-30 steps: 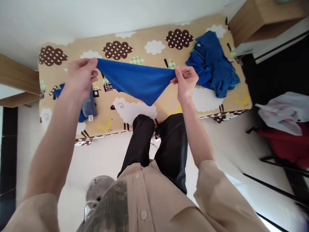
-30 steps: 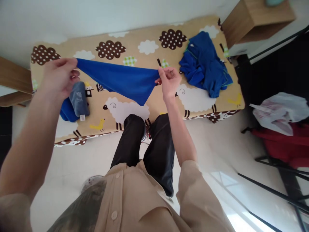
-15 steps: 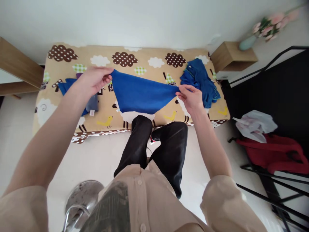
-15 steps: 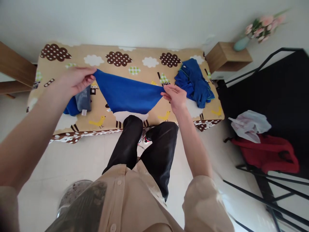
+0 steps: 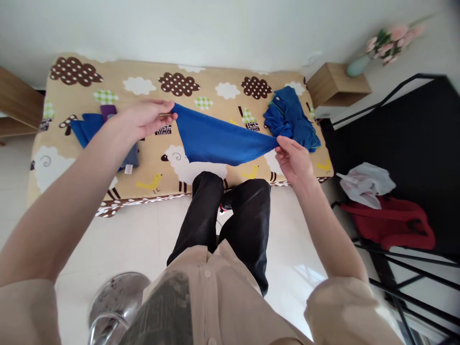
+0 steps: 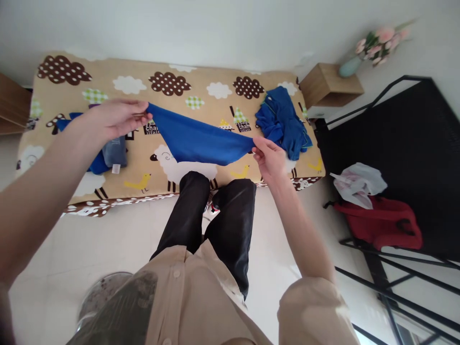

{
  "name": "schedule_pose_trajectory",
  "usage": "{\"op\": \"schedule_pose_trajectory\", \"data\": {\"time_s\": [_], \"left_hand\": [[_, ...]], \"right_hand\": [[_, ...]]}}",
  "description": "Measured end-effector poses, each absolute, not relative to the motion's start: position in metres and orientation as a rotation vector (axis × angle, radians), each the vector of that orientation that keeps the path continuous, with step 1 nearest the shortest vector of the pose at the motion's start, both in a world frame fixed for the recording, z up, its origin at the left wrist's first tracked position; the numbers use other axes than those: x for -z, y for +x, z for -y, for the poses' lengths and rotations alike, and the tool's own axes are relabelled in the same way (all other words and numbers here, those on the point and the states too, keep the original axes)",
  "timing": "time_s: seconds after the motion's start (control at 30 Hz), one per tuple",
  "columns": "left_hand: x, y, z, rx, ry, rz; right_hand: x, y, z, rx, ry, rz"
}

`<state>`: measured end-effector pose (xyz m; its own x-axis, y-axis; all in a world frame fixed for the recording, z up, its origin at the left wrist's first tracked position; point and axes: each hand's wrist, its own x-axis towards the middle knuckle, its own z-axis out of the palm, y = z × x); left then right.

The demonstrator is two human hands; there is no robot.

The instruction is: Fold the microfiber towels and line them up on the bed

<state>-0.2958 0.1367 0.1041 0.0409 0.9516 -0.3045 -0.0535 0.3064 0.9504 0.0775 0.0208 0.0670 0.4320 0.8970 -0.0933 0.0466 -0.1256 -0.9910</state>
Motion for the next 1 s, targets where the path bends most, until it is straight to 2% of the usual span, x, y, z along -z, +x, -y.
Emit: {"op": "schedule_pose_trajectory", "data": {"time_s": [0.1,0.37,0.57,0.7,0.87,1.0], "left_hand": [[-0.101,-0.294,-0.138,-0.867,0.910,-1.234],[-0.095,-0.306,-0.153,-0.919,0.850,-1.235],[-0.054,-0.302,-0.231,-1.006,0.831,-1.350],[-0.052,-0.298,-0.285,-1.093,0.839,-1.487],[-0.055,-0.325,-0.315,-1.212,1.315,-1.328],[-0.011,-0.351,-0.286,-1.332,1.660,-1.192]], "right_hand": [[-0.068,0.084,-0.018,-0.945,-1.529,0.873],[-0.057,0.086,-0.059,-1.045,-1.542,0.868],[-0.023,0.058,-0.148,-1.002,-1.516,0.865],[0.004,0.045,-0.213,-0.878,-1.423,0.931],[0.028,0.051,-0.251,-0.678,-1.160,0.969],[0.057,0.053,-0.227,-0.661,-1.129,1.025]]}}
